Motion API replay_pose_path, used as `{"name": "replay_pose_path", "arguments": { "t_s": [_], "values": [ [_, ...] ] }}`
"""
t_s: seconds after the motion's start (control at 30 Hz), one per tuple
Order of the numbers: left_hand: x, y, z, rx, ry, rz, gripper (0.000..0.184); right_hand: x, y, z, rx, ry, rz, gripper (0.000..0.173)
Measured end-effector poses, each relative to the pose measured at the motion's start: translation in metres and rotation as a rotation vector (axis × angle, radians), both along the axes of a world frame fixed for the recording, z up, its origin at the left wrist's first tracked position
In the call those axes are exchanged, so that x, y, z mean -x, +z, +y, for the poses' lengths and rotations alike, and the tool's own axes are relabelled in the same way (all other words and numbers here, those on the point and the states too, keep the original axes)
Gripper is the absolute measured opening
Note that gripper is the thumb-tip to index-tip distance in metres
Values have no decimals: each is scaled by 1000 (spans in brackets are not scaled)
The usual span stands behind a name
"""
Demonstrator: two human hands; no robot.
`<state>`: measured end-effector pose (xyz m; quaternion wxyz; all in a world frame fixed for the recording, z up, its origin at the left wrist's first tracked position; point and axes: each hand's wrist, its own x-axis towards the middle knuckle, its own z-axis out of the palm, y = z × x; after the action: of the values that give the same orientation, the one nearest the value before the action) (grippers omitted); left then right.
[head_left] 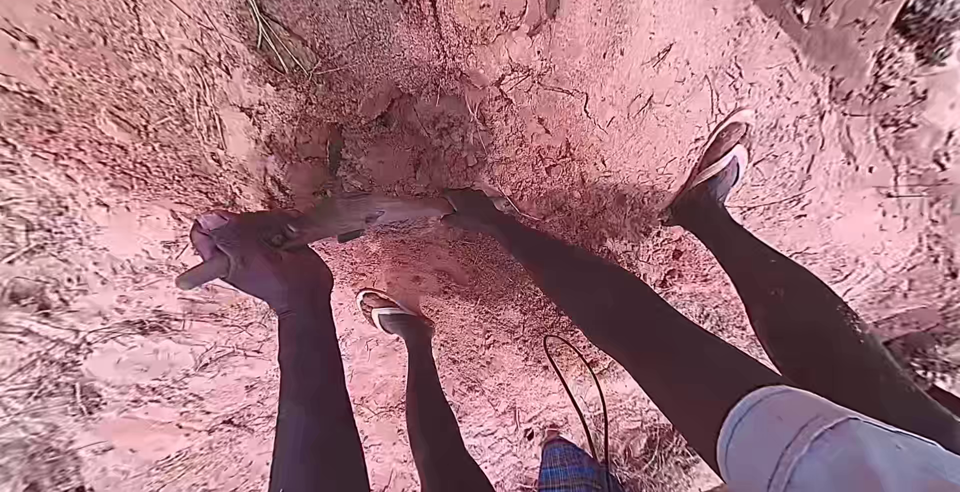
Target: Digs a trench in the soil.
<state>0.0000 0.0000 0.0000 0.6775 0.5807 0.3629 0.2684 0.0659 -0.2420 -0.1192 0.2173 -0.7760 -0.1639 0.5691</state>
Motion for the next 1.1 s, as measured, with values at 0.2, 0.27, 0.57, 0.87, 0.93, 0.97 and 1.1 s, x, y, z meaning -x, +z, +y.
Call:
{"name": "replay_pose_path", "arguments": {
  "t_s": [0.2,0.27,0.57,0.87,0.93,0.97,1.1],
  "values": [
    [39,27,-53,287,-33,60,29,81,83,-83,218,-85,105,41],
    [68,62,-113,397,-53,77,24,118,139,-140,350,-109,191,45],
    [166,152,-265,641,-307,315,28,198,233,-276,619,242,705,50],
    [135,200,-27,69,-204,108,27,153,161,0,-102,55,396,44],
    [135,179,19,-52,-78,120,33,132,129,65,-189,13,268,39],
    [138,156,38,-104,-11,119,35,119,107,89,-217,4,187,36],
    [116,59,38,-126,135,146,30,111,40,89,-90,64,102,39]
  ]
}}
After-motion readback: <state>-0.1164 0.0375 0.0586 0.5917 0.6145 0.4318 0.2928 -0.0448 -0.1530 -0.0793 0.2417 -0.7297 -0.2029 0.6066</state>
